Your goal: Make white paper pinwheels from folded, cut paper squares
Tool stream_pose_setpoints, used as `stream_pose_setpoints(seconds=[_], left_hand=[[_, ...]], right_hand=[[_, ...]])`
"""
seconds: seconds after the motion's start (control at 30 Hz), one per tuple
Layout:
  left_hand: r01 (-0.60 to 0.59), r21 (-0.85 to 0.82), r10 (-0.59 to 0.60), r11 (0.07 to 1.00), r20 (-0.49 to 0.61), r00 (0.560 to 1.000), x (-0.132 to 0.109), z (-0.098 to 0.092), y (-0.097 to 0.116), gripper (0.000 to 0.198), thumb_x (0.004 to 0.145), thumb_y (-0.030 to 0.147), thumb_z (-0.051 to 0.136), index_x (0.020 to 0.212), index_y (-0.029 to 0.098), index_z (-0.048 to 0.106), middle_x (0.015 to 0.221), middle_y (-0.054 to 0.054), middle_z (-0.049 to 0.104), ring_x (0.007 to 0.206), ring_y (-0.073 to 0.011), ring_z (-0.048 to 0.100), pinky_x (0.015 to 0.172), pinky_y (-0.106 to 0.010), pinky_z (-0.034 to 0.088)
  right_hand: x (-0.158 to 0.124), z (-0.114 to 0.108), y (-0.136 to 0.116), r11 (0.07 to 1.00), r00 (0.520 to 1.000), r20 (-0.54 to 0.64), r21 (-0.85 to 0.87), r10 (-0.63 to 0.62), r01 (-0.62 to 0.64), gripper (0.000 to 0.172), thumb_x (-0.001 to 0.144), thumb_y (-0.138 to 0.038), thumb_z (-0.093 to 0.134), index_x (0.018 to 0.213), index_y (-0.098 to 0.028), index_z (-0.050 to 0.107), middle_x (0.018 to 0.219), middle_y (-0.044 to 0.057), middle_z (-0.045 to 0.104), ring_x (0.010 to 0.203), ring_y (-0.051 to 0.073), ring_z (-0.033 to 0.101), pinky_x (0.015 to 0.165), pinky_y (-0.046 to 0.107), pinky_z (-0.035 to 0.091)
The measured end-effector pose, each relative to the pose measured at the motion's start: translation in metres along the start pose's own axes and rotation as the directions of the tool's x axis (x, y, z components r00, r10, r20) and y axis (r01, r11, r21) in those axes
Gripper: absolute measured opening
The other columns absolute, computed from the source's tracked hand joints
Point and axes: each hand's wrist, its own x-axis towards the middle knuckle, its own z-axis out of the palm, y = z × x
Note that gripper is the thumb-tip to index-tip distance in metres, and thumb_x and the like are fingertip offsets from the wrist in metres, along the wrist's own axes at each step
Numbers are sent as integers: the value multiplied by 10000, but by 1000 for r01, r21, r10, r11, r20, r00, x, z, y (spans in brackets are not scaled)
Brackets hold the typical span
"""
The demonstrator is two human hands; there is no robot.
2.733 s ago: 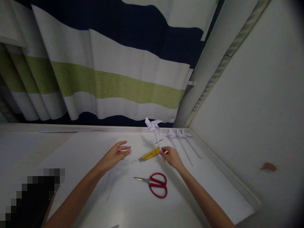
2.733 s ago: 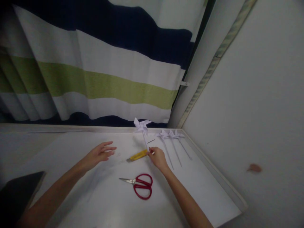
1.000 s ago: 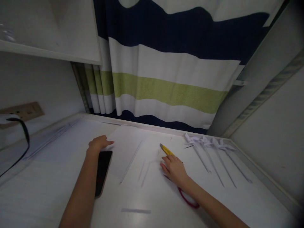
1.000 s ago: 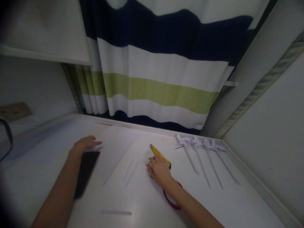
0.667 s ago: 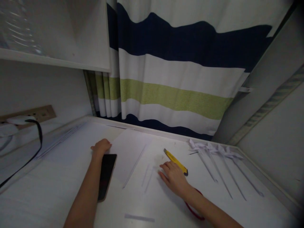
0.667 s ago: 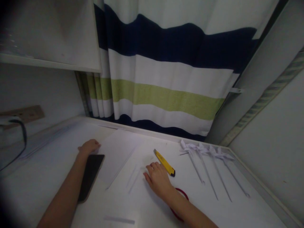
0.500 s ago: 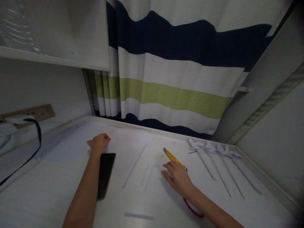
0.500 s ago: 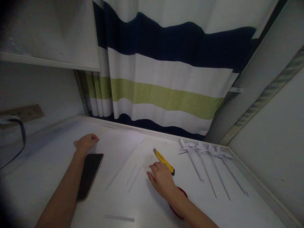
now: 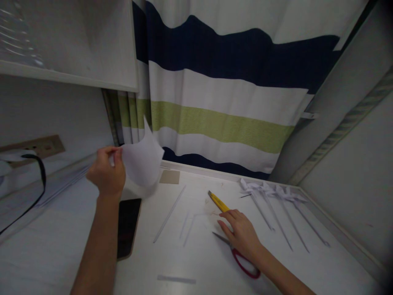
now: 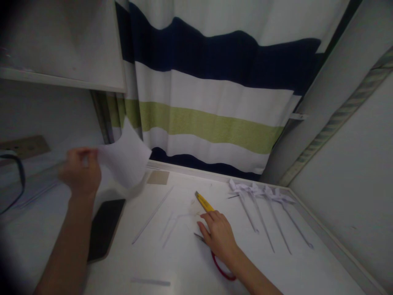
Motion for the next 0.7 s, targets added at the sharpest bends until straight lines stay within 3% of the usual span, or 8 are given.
stream_pose_setpoints(seconds=[0.1,0.2,0.27,0.37,0.5,0.63,0.7], left_hand=[[-66,-48,68,997,44,997,-3,-5,13,298,793,401,441,908,158,569,764,-70,645,729,-239,588,590,-288,357],[-125,-128,125,984,-7,992,-10,-15,33,297,841,366,364,994,166,524,927,-73,634,857,-202,582,671,-265,380],[-220,-173,238,960,87,967,-19,-21,50,232,796,398,439,905,240,570,818,6,664,715,-181,614,615,-247,389],[-368,-364,480,856,294,826,-36,-27,78,213,813,350,418,907,227,564,847,3,666,770,-191,613,646,-257,405],[-374,-572,625,730,338,703,-62,-38,105,241,837,336,381,960,233,561,936,7,654,847,-167,598,703,-249,419],[-364,-648,695,670,374,613,-79,-56,116,267,849,323,360,1007,253,564,999,18,643,886,-160,591,741,-258,420],[-336,-663,695,669,397,600,-81,-63,117,261,848,321,365,982,257,580,977,27,650,871,-164,594,738,-265,420]], right_hand=[[-3,-4,0,1000,1000,-22,18,0,0,203,817,-267,417,939,-182,556,872,89,603,814,224,549,711,389,461],[-4,-15,-3,992,994,-103,126,24,-10,267,814,-290,426,1054,-183,472,982,99,567,906,215,526,766,375,461],[-3,-28,-8,972,980,-189,232,67,-22,402,788,-322,469,1154,-183,379,1116,110,493,1023,224,465,841,392,428],[1,-47,-19,954,953,-284,299,101,-12,631,748,-364,520,1270,-180,216,1281,120,341,1153,251,347,924,446,351],[10,-58,-29,960,952,-289,278,104,-21,811,691,-424,573,1309,-159,120,1356,134,226,1222,267,246,983,471,263],[18,-58,-21,979,913,-388,196,126,-52,742,704,-385,575,1290,-149,187,1335,150,261,1226,260,245,984,463,254],[22,-61,-14,990,875,-472,127,108,-54,631,726,-328,562,1257,-166,262,1304,144,307,1210,254,278,969,458,273]])
